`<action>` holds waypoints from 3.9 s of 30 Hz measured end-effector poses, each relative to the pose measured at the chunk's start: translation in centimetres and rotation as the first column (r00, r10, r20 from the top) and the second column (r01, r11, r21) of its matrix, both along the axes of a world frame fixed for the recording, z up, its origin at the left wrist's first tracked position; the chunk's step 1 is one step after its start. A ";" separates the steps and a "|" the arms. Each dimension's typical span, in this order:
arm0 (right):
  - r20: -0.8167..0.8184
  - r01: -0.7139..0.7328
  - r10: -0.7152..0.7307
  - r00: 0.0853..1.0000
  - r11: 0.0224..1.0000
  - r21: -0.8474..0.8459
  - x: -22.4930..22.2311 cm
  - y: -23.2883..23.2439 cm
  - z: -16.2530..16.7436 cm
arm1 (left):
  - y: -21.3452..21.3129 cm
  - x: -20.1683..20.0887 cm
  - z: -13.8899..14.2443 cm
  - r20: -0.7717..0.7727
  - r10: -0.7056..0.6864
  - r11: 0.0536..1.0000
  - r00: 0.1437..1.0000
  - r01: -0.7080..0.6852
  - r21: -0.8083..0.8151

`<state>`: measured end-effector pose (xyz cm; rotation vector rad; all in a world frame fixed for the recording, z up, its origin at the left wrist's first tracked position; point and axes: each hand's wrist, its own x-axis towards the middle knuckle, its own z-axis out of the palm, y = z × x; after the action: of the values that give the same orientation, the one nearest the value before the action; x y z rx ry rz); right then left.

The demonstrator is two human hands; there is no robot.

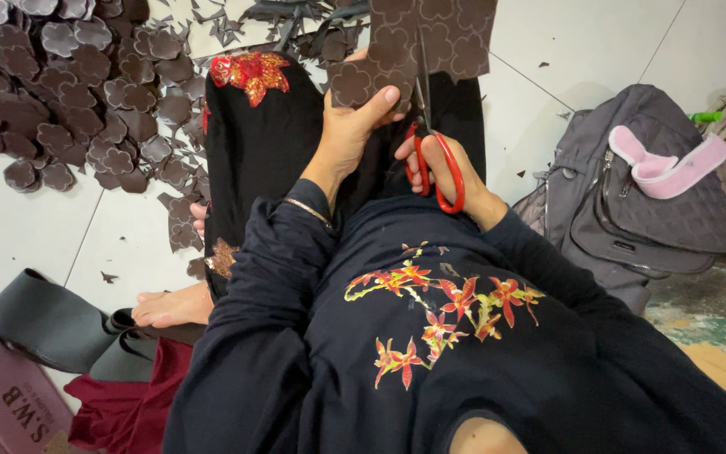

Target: The person sits on the floor and uses red-handled scissors to cut flower-shaped pieces from a brown patterned sheet. They repeatedly trim the edges of each shape and place the finished pieces onto a growing pile on the floor.

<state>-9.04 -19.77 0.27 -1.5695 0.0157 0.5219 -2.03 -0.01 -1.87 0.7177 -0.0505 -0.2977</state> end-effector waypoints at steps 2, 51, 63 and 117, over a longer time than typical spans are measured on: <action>-0.004 -0.003 0.003 1.000 1.000 -0.018 0.1 0.0 0.1 | 0.1 -0.1 -0.2 -0.012 -0.007 0.999 1.000 0.007 -0.034; 0.011 -0.160 0.174 0.985 0.926 -0.343 -0.1 -0.9 1.8 | 0.3 1.3 -0.6 -0.042 0.049 0.997 0.998 -0.052 -0.061; -0.075 -0.098 0.080 0.994 0.952 -0.289 0.0 -1.1 0.3 | 0.3 1.0 -0.5 0.018 0.020 0.999 1.000 -0.019 -0.033; 0.024 -0.133 0.171 0.985 0.842 -0.522 0.8 -4.1 1.4 | 0.7 1.0 -0.7 0.064 -0.108 0.994 0.992 0.106 0.031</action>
<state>-8.23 -23.91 1.69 -2.1350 -0.0236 0.6207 -1.03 0.70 -2.59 0.7531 -0.1480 -0.3780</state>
